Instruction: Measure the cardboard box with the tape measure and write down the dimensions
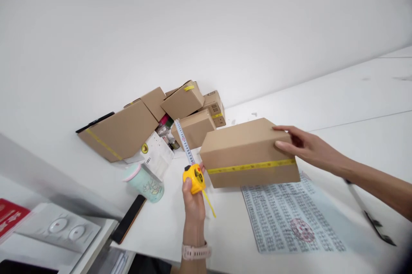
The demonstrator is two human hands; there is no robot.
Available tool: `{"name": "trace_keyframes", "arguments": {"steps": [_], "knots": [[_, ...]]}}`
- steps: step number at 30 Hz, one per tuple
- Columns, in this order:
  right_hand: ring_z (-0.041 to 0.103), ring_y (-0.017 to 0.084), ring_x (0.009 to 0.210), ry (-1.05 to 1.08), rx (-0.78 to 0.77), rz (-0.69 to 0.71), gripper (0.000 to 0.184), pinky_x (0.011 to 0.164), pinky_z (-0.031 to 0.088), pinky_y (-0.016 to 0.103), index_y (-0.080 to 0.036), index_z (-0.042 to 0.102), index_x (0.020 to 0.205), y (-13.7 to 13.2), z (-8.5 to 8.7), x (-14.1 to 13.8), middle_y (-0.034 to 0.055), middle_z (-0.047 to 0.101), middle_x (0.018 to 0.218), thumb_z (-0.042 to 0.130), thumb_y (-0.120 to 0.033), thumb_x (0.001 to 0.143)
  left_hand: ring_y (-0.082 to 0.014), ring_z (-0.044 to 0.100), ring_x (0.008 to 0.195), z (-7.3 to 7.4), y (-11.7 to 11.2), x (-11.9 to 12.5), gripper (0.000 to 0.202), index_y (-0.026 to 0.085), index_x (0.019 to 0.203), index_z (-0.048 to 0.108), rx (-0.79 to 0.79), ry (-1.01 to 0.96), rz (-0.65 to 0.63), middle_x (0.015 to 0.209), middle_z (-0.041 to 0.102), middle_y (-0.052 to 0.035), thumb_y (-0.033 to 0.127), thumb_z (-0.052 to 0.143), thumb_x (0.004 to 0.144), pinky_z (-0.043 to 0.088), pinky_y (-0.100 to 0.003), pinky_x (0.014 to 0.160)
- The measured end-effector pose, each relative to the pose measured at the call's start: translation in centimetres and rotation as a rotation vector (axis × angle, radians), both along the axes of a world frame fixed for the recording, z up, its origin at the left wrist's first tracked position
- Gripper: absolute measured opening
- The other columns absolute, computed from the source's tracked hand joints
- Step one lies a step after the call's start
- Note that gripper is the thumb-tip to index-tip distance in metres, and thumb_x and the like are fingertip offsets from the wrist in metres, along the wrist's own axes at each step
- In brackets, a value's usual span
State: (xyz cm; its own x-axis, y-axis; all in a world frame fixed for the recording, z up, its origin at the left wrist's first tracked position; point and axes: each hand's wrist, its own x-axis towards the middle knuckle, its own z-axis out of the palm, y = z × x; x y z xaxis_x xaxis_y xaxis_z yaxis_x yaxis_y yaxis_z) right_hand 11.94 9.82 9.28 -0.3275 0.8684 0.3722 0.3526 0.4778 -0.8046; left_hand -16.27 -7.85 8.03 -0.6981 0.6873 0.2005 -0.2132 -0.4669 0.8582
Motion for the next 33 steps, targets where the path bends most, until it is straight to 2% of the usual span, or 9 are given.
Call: {"name": "trace_keyframes", "arguments": {"steps": [4, 7, 10, 12, 15, 18, 22, 26, 33], "knots": [[0.06, 0.023, 0.071, 0.011, -0.043, -0.021, 0.053, 0.062, 0.051, 0.038, -0.029, 0.066, 0.113, 2.3, 3.3, -0.2, 0.0035, 0.062, 0.077, 0.059, -0.07, 0.08, -0.0303, 0.067, 0.112, 3.1, 1.7, -0.1, 0.05, 0.016, 0.107, 0.067, 0.065, 0.061, -0.036, 0.106, 0.075, -0.0125, 0.054, 0.069, 0.074, 0.043, -0.044, 0.106], [0.064, 0.027, 0.086, 0.032, -0.044, -0.097, 0.049, 0.072, 0.054, 0.041, -0.027, 0.066, 0.102, 3.1, 3.9, -0.8, 0.0079, 0.066, 0.096, 0.056, -0.07, 0.082, -0.0298, 0.066, 0.111, 4.0, 1.9, 0.3, 0.052, 0.017, 0.109, 0.063, 0.057, 0.128, -0.035, 0.106, 0.074, -0.0124, 0.052, 0.072, 0.072, 0.044, -0.042, 0.103], [0.06, 0.031, 0.113, 0.066, 0.065, -0.115, 0.043, 0.089, 0.053, 0.044, -0.026, 0.064, 0.1, 3.1, 3.6, -1.6, 0.0119, 0.059, 0.128, 0.055, -0.065, 0.084, -0.0282, 0.064, 0.111, 3.5, 0.4, 2.3, 0.054, 0.022, 0.116, 0.058, 0.05, 0.264, 0.08, 0.109, 0.072, -0.0083, 0.049, 0.076, 0.072, 0.046, -0.037, 0.094], [0.056, 0.032, 0.12, 0.08, 0.114, -0.079, 0.039, 0.094, 0.051, 0.047, -0.026, 0.063, 0.102, 3.1, 3.5, -2.0, 0.0113, 0.057, 0.137, 0.054, -0.061, 0.086, -0.0279, 0.065, 0.104, 2.7, -1.1, 4.6, 0.06, 0.025, 0.121, 0.056, 0.024, 0.291, 0.06, 0.108, 0.071, -0.0075, 0.054, 0.075, 0.072, 0.048, -0.034, 0.084], [0.063, 0.031, 0.105, 0.08, 0.05, -0.049, 0.04, 0.085, 0.054, 0.046, -0.027, 0.061, 0.107, 3.4, 3.6, -2.2, 0.0101, 0.067, 0.121, 0.053, -0.061, 0.088, -0.0273, 0.064, 0.093, 1.6, -2.4, 8.7, 0.07, 0.024, 0.123, 0.056, -0.001, 0.206, -0.149, 0.103, 0.07, -0.0094, 0.065, 0.074, 0.069, 0.048, -0.035, 0.08], [0.066, 0.029, 0.091, 0.047, 0.04, -0.037, 0.039, 0.075, 0.054, 0.043, -0.026, 0.062, 0.107, 3.8, 3.7, -2.0, 0.0088, 0.071, 0.106, 0.052, -0.06, 0.089, -0.026, 0.065, 0.087, 1.3, -1.9, 11.8, 0.072, 0.024, 0.123, 0.056, -0.007, 0.172, -0.318, 0.1, 0.069, -0.0088, 0.067, 0.075, 0.068, 0.049, -0.038, 0.083], [0.063, 0.029, 0.104, -0.014, 0.41, 0.058, 0.027, 0.087, 0.049, 0.046, -0.026, 0.063, 0.107, 3.5, 4.2, -2.0, 0.0091, 0.069, 0.117, 0.044, -0.041, 0.095, -0.0181, 0.064, 0.064, 1.9, 0.4, 12.9, 0.067, 0.027, 0.123, 0.053, -0.034, 0.152, -0.467, 0.104, 0.066, -0.0064, 0.064, 0.074, 0.071, 0.048, -0.032, 0.062], [0.06, 0.026, 0.111, -0.163, 0.693, 0.196, 0.033, 0.091, 0.043, 0.047, -0.028, 0.065, 0.109, 2.2, 4.9, -2.5, 0.0065, 0.068, 0.12, 0.034, -0.025, 0.098, -0.0155, 0.062, 0.061, 3.0, 2.7, 12.7, 0.065, 0.025, 0.122, 0.052, -0.002, 0.093, -0.499, 0.105, 0.065, -0.007, 0.061, 0.073, 0.071, 0.044, -0.027, 0.055], [0.067, 0.025, 0.095, -0.311, 0.832, 0.115, 0.034, 0.103, 0.032, 0.051, -0.028, 0.064, 0.115, 0.9, 4.8, -2.9, 0.0068, 0.073, 0.105, 0.043, -0.05, 0.1, -0.0139, 0.061, 0.058, 5.4, 5.5, 12.9, 0.045, 0.015, 0.1, 0.063, -0.015, -0.085, -0.514, 0.097, 0.069, -0.0086, 0.054, 0.063, 0.077, 0.046, -0.028, 0.058]]}}
